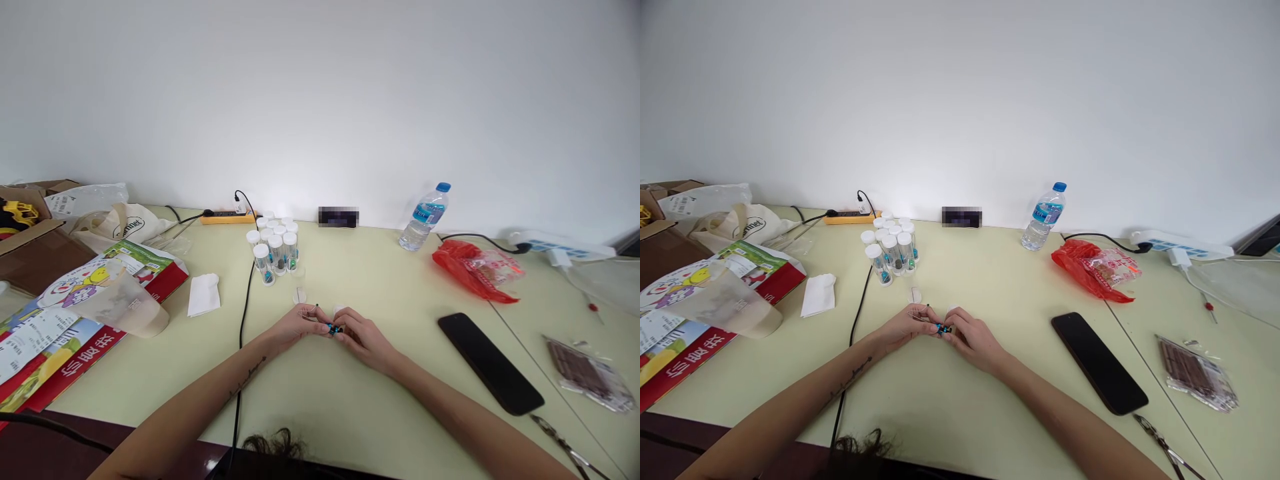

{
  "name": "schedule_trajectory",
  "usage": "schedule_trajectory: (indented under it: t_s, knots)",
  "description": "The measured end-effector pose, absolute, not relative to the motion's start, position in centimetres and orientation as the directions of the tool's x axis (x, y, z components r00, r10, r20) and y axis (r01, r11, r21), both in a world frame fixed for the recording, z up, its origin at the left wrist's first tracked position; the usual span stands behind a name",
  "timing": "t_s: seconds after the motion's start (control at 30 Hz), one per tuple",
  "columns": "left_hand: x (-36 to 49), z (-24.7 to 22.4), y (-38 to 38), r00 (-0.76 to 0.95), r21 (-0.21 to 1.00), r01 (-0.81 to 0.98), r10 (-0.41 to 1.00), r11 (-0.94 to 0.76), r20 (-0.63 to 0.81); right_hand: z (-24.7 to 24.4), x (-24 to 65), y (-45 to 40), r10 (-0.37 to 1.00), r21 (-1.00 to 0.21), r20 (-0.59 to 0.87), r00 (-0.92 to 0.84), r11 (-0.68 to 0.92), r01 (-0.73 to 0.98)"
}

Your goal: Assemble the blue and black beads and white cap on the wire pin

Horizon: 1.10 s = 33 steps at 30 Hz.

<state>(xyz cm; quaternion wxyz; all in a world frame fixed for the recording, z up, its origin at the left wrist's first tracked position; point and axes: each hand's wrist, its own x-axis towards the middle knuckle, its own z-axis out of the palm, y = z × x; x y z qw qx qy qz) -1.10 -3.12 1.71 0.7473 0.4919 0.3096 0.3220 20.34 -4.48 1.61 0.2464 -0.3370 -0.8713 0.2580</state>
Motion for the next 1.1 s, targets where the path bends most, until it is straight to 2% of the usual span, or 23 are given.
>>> schedule_trajectory:
  t_s: [0.2,0.63,1.1]
  knots:
    - [-1.04,1.68,-3.04,0.603,0.922,-0.196,0.783,0.335,-0.157,1.53,20.25,-4.36,0.707,-0.596,0.292,-0.645,0.661,0.455]
    - [-1.20,1.55,-3.17,0.588,0.923,-0.157,0.784,0.352,-0.199,1.28,20.37,-4.38,0.723,-0.630,0.255,-0.642,0.628,0.457]
    - [-1.06,1.42,-3.00,0.581,0.917,-0.213,0.799,0.338,-0.159,1.37,20.24,-4.39,0.729,-0.614,0.246,-0.638,0.627,0.480]
